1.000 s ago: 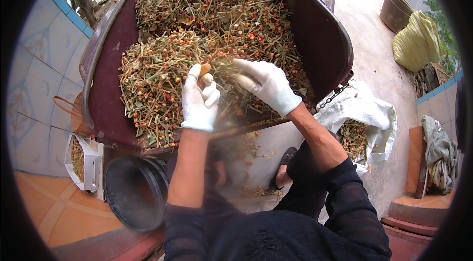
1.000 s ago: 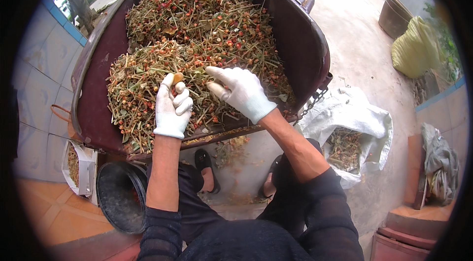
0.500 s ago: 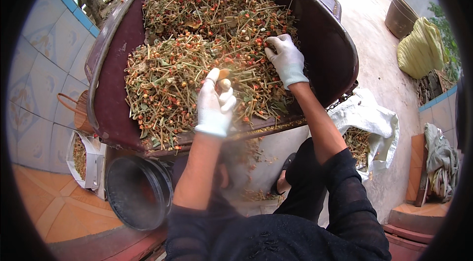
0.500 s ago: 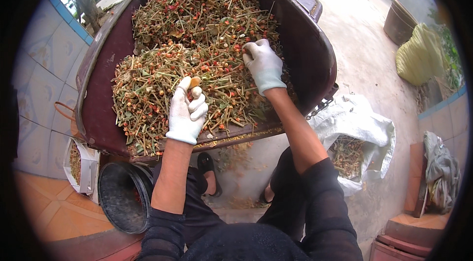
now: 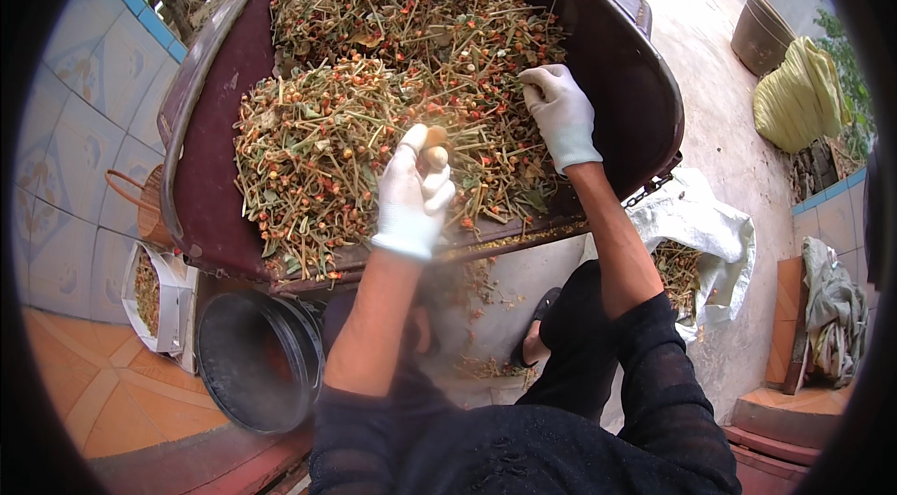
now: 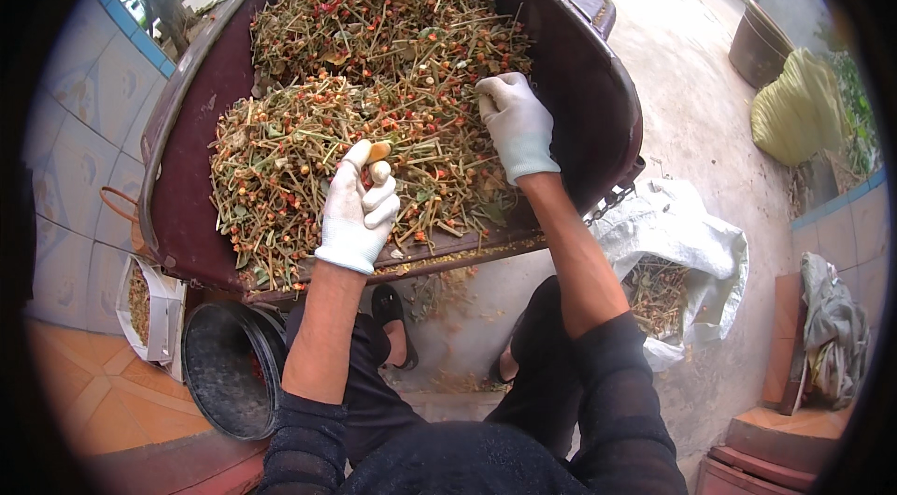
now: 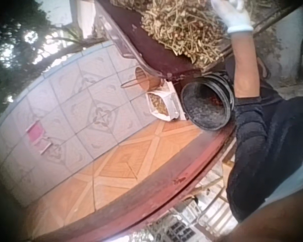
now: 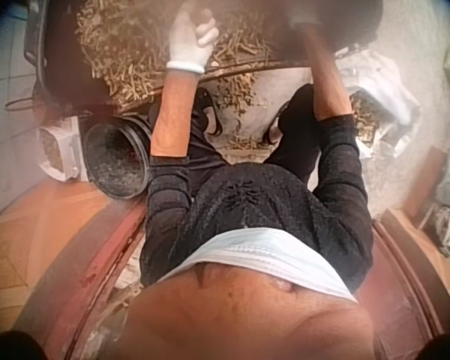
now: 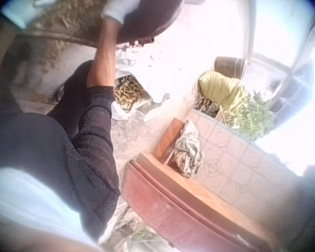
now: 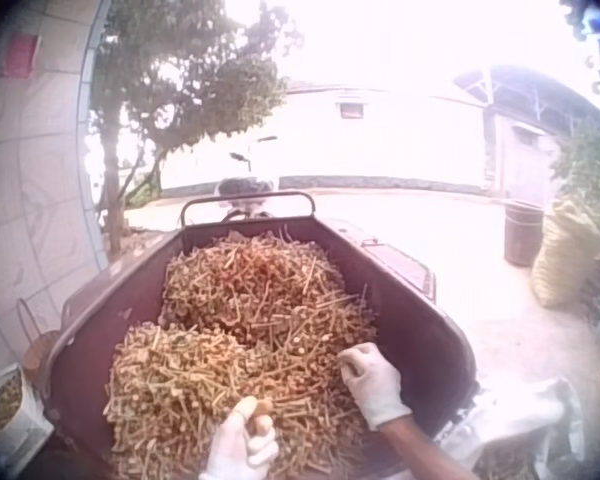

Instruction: The person stands at a large maroon tub filled with dried plant material and uses gloved hands to pick up handfuls of the mixture. They separate the contents, dropping the processed material into a white sack on the floor while discarding unwanted stems back into the tub.

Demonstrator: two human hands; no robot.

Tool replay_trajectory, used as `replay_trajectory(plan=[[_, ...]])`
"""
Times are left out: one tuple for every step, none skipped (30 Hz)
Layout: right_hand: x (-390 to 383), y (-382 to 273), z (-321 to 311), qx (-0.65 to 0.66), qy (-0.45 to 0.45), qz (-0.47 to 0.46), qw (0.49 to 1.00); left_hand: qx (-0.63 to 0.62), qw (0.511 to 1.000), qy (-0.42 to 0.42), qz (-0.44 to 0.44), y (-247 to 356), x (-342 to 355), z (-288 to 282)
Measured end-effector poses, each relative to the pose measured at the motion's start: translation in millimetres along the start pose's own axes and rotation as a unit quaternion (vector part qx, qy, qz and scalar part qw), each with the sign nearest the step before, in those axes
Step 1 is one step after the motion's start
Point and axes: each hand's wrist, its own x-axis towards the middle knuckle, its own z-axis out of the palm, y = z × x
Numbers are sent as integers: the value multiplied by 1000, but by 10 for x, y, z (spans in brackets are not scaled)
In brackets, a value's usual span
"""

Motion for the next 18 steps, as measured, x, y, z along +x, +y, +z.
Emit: replay_trajectory(plan=[[12,-41,14,2,9,-18,1000,-1,1000,0,-3,-12,4,6],[16,-66,20,5,-9,-34,999,-2,1000,0,-6,-26,9,13],[10,-82,39,8,-38,-33,999,-3,1000,1,-7,-33,6,22],[-6,-69,66,-30,-56,-46,997,-9,1000,3,-13,-38,11,34],[-17,-63,87,-68,-74,-59,993,-9,1000,1,-12,-33,16,45],[-33,-84,84,-72,-98,-44,992,-10,1000,1,-13,-34,18,40],[-28,-93,69,-59,-113,-27,991,-11,1000,1,-13,-34,18,35],[-15,-95,45,-47,-128,-10,991,-8,1000,-5,-15,-24,11,30],[-11,-73,16,-37,-142,8,989,-5,1000,-7,-16,-32,16,26],[-20,-23,1,1,-131,4,991,-3,1000,-10,-17,-40,23,25],[-33,15,-36,49,-115,12,992,0,1000,-12,-18,-51,29,27],[-38,3,-67,100,-100,18,990,2,1000,-15,-17,-53,31,13],[-43,-15,-89,150,-85,25,985,3,1000,-18,-16,-58,35,-1],[-52,-36,-110,211,-79,67,972,5,1000,-21,-15,-64,37,-14],[-35,-104,-185,253,-107,121,954,6,1000,-25,-13,-64,37,-20],[4,-185,-273,304,-141,196,921,20,1000,-22,-11,-65,15,3],[26,-237,-322,353,-174,269,879,33,999,-18,-8,-70,-26,44],[17,-205,-346,429,-183,291,835,46,999,-17,-8,-98,-40,86]])
